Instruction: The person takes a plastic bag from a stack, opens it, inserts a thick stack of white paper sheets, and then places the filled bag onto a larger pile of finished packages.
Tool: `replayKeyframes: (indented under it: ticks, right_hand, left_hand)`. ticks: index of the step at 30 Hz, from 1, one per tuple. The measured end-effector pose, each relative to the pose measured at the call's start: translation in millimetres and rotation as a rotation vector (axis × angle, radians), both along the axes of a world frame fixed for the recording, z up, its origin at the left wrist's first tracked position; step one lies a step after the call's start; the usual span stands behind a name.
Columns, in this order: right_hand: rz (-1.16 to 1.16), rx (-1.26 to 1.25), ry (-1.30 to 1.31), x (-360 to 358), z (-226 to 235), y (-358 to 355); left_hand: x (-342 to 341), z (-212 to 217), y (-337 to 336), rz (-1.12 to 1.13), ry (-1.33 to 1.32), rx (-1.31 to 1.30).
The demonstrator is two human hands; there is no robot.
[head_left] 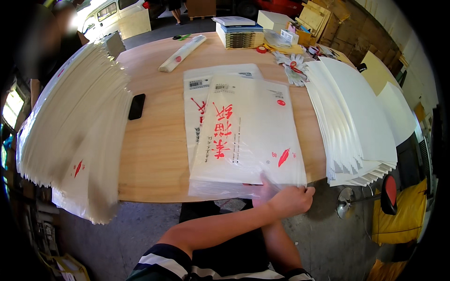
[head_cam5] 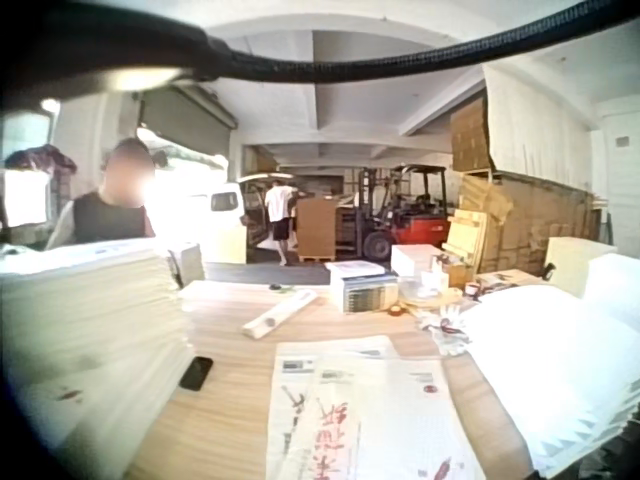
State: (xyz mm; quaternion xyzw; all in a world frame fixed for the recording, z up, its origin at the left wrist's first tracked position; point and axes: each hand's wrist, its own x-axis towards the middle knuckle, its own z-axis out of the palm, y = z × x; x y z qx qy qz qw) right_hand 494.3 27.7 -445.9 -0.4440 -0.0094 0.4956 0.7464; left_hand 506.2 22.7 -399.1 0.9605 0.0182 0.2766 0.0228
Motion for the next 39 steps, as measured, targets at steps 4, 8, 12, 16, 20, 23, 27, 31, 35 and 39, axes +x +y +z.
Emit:
replayKeyframes:
  ticks: [4, 8, 12, 16, 20, 23, 27, 31, 35, 39]
  right_hand:
    - [0.109, 0.136, -0.096, 7, -50, -6]
    - [0.33, 0.188, 0.427, 35, -74, -11]
    - [0.064, 0.067, 0.103, 15, -11, 10]
    - [0.073, -0.045, 0.122, 14, 10, 15]
    - [0.058, 0.051, 0.132, 20, 4, 11]
    - [0.056, 0.091, 0.15, 32, -6, 8]
    - [0.056, 0.051, 0.136, 40, 6, 3]
    - [0.046, 0.079, 0.098, 42, 15, -3]
    - [-0.102, 0.076, -0.035, 55, -8, -16]
    - [-0.236, -0.037, -0.121, 68, 3, -75]
  left_hand:
    - [-38, 20, 8, 0.005, -0.058, -0.067]
    - [-115, 11, 35, 0.24, 0.013, -0.169]
    - [-205, -6, 69, 0.697, -0.058, -0.273]
    - [-250, -38, 77, 0.743, -0.19, -0.323]
    - [-270, -3, 62, 0.585, -0.276, -0.336]
    - [-279, 1, 78, 0.627, -0.367, -0.787]
    - [-230, -11, 141, 0.826, -0.325, -1.725]
    - [-205, -37, 154, 0.525, -0.491, -2.288]
    - [-194, -36, 158, 0.51, -0.502, -2.269]
    - [-198, -50, 157, 0.616, -0.604, -2.161]
